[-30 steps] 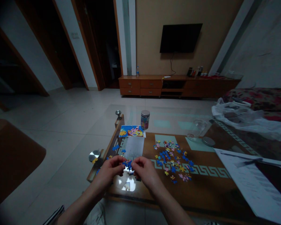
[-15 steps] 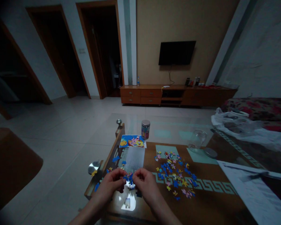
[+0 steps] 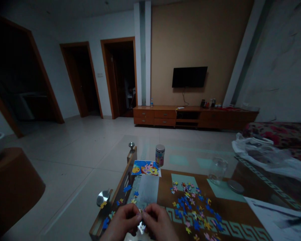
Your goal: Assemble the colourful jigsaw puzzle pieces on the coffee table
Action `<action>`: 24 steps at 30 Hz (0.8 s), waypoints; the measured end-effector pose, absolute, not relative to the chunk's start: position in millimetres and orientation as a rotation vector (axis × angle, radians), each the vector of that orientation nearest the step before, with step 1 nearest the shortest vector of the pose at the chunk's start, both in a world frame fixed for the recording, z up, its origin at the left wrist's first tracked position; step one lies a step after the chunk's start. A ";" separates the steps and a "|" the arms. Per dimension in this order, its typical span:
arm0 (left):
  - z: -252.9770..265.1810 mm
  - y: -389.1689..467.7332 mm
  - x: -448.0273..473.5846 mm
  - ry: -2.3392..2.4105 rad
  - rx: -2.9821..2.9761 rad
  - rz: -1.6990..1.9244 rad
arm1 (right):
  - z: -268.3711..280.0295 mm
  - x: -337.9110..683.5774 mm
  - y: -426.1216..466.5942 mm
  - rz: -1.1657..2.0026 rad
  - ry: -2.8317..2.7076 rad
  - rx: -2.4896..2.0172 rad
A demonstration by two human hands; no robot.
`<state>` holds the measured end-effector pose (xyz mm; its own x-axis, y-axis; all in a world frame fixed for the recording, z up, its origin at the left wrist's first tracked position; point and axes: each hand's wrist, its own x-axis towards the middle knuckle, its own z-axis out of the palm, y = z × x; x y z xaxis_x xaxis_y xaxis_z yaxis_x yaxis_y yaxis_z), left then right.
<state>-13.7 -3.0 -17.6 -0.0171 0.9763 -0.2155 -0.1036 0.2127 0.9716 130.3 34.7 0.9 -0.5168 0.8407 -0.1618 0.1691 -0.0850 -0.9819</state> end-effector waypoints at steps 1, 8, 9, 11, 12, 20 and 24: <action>-18.3 -2.1 -13.6 1.258 0.967 1.117 | 0.8 130.4 34.7 1.649 -1.662 -1.107; -19.1 1.6 -13.0 1.283 1.016 1.089 | -2.8 128.6 39.9 1.712 -1.658 -1.155; -18.5 1.5 -13.2 1.281 1.024 1.086 | -3.4 128.3 40.6 1.725 -1.648 -1.162; -17.2 1.3 -13.8 1.267 1.042 1.080 | -4.8 128.3 41.5 1.762 -1.617 -1.171; -16.9 1.3 -14.3 1.257 1.050 1.081 | -5.5 128.7 41.8 1.787 -1.602 -1.172; -19.6 1.1 -15.9 1.225 1.071 1.082 | -6.8 131.4 42.6 1.860 -1.564 -1.114; -23.1 1.4 -18.2 1.229 1.096 1.079 | -4.7 131.0 43.4 1.731 -1.620 -1.122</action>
<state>-18.2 1.4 -23.1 0.0422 0.9874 -0.1522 -0.0231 0.1533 0.9879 131.0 43.4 -4.7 -0.5267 0.8208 -0.2210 0.1666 -0.1553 -0.9737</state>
